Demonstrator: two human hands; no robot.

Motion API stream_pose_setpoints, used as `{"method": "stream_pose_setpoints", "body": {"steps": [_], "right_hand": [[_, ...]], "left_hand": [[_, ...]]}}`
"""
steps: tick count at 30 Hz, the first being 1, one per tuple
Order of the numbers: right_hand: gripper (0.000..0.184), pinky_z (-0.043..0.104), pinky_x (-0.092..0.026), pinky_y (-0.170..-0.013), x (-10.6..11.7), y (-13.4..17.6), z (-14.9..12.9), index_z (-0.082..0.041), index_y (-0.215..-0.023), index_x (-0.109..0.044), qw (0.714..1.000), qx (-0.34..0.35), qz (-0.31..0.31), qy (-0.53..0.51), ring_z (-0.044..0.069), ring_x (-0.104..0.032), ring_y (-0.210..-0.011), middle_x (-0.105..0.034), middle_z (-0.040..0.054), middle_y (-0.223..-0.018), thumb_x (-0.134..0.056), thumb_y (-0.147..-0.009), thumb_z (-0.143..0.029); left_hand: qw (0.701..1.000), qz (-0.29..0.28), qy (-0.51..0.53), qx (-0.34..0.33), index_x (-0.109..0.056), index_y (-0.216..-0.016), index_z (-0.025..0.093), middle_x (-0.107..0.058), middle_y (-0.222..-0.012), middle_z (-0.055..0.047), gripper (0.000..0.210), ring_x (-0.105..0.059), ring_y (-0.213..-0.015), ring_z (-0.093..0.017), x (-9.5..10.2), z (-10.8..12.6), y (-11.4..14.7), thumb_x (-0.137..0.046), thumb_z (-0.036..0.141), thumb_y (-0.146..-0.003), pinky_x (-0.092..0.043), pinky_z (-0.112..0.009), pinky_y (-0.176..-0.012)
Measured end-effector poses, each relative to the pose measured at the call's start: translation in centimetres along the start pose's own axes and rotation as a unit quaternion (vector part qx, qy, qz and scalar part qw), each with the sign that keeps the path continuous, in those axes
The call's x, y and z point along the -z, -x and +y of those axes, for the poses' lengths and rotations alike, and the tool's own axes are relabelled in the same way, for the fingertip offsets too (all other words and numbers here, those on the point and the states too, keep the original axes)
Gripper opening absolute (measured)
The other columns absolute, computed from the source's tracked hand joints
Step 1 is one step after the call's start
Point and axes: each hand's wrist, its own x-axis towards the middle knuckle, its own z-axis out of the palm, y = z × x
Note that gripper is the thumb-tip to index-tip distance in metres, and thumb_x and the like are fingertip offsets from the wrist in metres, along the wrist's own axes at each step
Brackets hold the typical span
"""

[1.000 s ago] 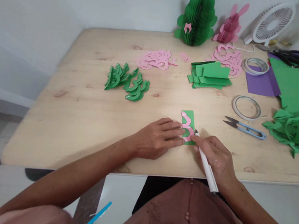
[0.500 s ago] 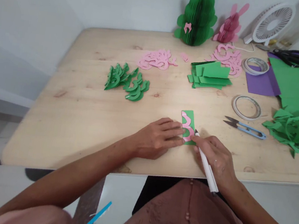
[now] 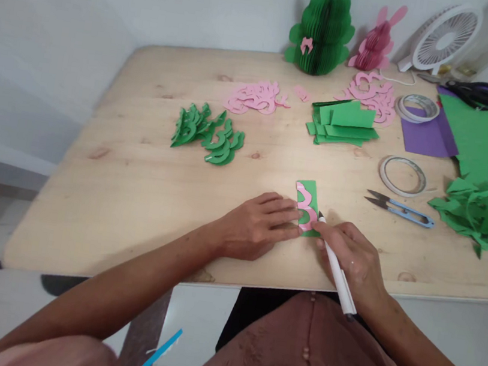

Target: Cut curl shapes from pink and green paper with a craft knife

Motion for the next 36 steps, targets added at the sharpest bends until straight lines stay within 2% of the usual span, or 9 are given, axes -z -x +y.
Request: {"method": "stream_pose_setpoints", "body": {"steps": [36], "right_hand": [[0.037,0.030,-0.048,-0.060,-0.09,0.10,0.07,-0.019,-0.127,-0.059,1.000,-0.002,0.005,0.002,0.019,-0.058,-0.071,-0.069,0.0048,-0.080,-0.049,-0.092,-0.010]], "left_hand": [[1.000,0.012,-0.006,-0.001,-0.059,-0.119,0.020,-0.060,-0.133,-0.009,0.041,-0.051,-0.127,-0.023,-0.08,0.02,0.00,-0.047,0.008,-0.081,-0.045,-0.044,-0.103]]}}
